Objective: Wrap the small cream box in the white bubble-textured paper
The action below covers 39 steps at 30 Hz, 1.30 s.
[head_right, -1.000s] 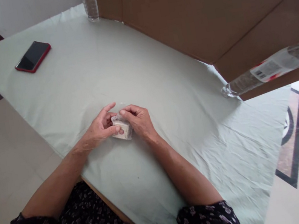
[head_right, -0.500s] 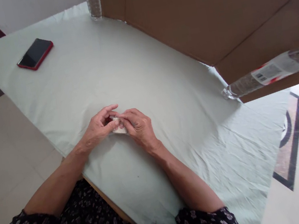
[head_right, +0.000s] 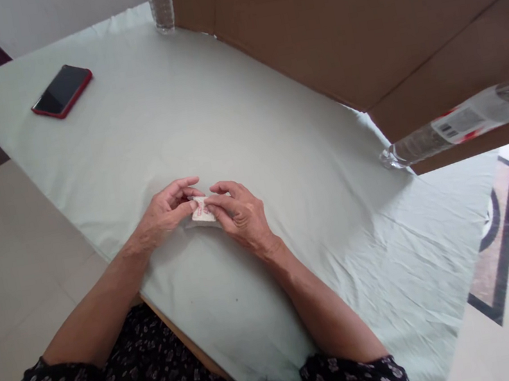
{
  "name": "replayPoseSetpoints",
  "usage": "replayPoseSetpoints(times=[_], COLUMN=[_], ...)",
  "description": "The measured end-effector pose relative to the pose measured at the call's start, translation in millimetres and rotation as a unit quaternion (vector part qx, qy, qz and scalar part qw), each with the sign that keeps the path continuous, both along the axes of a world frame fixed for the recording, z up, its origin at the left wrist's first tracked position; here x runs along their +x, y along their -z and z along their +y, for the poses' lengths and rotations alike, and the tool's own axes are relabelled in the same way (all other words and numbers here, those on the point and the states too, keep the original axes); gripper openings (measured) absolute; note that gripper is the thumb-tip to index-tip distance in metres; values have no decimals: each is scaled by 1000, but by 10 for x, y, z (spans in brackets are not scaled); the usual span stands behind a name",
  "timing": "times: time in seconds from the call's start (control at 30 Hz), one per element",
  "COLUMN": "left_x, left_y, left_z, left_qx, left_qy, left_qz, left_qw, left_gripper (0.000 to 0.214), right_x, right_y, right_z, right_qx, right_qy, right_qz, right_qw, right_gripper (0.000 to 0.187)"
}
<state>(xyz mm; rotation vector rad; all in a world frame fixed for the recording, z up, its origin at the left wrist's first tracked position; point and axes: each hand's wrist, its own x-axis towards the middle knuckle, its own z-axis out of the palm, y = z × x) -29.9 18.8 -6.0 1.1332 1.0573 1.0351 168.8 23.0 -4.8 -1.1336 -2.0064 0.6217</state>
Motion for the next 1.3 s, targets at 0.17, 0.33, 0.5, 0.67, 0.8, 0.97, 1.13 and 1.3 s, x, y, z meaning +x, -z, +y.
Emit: replayPoseSetpoints(times=[0.17,0.33,0.5,0.67,0.8,0.97,1.13,1.3], left_x=[4,11,17,21,26,3,-17,-25], left_y=[2,6,5,35,76,97,91,86], left_z=[-13,-13,-16,-14,-18,-7,23,20], left_qx=[0,-1,6,14,50,107,99,109], left_qy=[-6,-11,-15,-11,-40,-112,-145,-120], left_qz=[17,26,27,31,55,74,76,116], left_qw=[1000,1000,1000,999,996,985,981,980], left_gripper=[52,52,52,52,56,52,48,51], right_x=[84,193,220,154,107,91,164,236], right_y=[-74,-115,-42,49,88,91,119,276], right_z=[33,84,131,90,58,62,121,217], right_qx=[35,-9,-57,-41,0,-31,-78,-110], right_qy=[-43,-46,-102,-96,-56,-42,1,88], right_qz=[-30,61,16,-36,-29,-17,111,202], right_qw=[998,997,993,994,998,998,991,969], right_gripper=[16,18,54,61,55,60,59,56])
